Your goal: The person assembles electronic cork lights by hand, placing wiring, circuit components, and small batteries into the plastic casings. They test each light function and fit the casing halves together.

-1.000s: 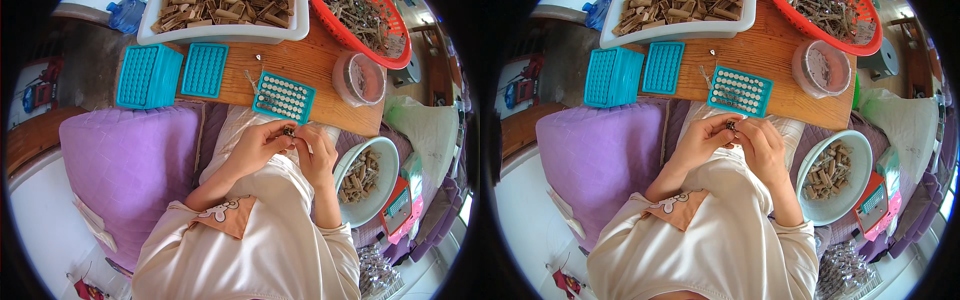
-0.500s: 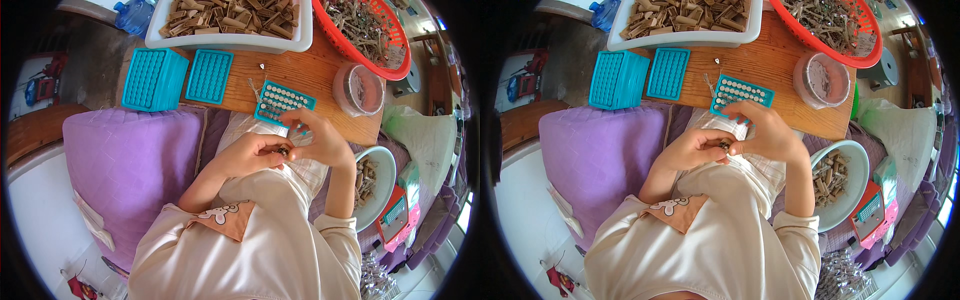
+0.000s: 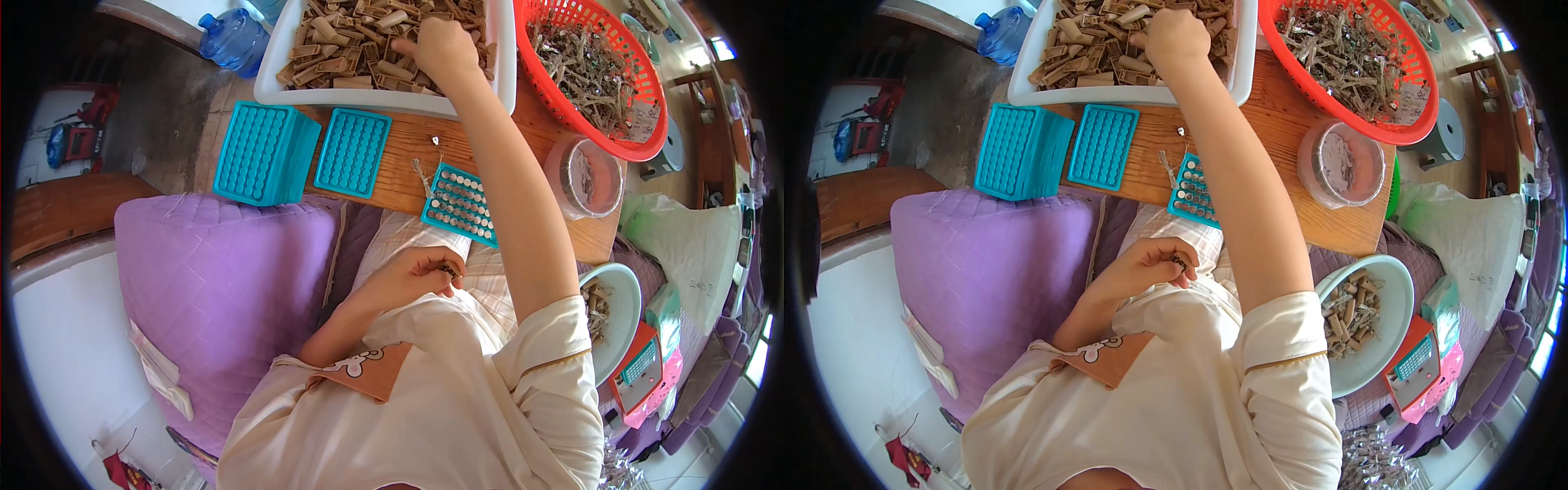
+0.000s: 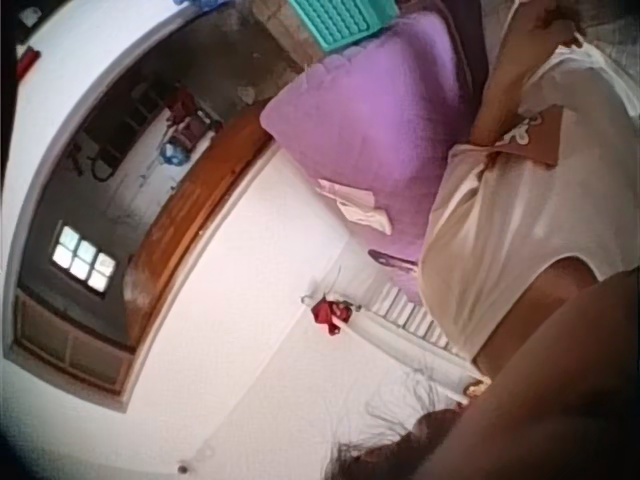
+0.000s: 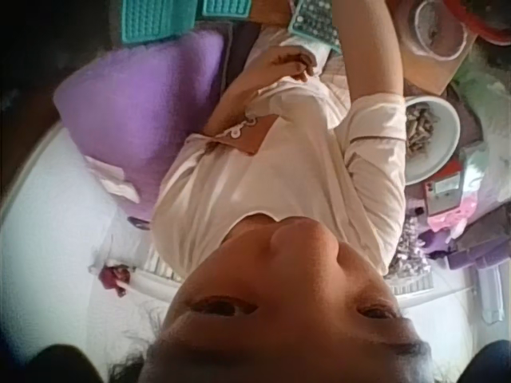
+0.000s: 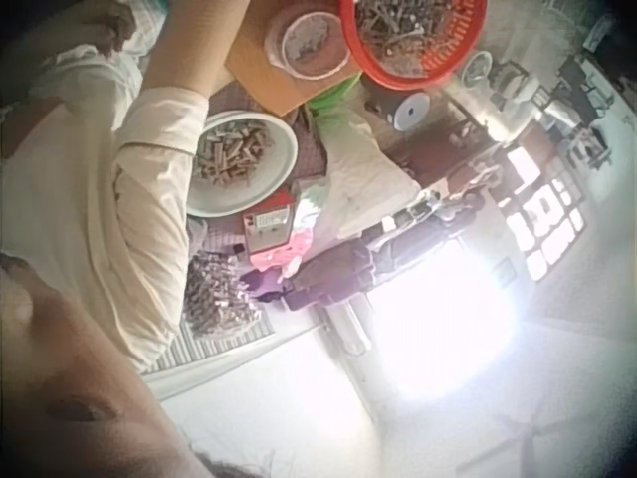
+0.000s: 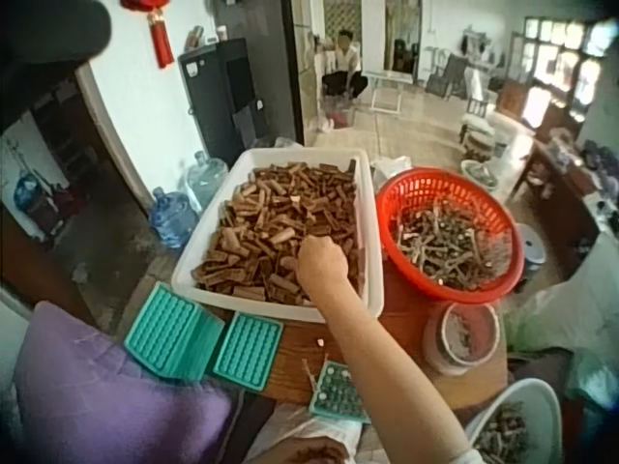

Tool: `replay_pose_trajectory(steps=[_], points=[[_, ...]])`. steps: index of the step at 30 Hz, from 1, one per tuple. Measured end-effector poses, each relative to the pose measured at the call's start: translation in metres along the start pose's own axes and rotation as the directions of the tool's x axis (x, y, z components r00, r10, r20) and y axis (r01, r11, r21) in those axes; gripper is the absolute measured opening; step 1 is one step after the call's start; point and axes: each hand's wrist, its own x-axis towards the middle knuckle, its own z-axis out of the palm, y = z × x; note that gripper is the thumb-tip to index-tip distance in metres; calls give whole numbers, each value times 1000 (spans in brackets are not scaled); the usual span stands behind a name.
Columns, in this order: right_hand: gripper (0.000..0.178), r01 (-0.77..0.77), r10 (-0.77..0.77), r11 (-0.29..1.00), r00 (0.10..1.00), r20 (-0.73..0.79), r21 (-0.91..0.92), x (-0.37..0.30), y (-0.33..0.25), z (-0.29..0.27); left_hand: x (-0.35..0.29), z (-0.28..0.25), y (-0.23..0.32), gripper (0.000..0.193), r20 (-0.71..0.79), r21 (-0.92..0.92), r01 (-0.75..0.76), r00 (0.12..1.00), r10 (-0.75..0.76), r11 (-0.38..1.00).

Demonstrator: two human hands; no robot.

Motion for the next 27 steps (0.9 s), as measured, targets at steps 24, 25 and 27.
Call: replay_pose_trajectory(steps=[24,25,27], points=[[17,4,24,990,980,-199,141,-120,51,-75,7,-11,-6,34,-372,-420,-321,914,161,849],[17,-2,30,990,980,-199,139,-127,52,-76,8,-9,-6,35,-388,-388,-350,901,193,853],[18,-9,100,900,977,-186,435,-142,54,-76,9,-1,-2,36,-401,-364,-376,889,221,852]])
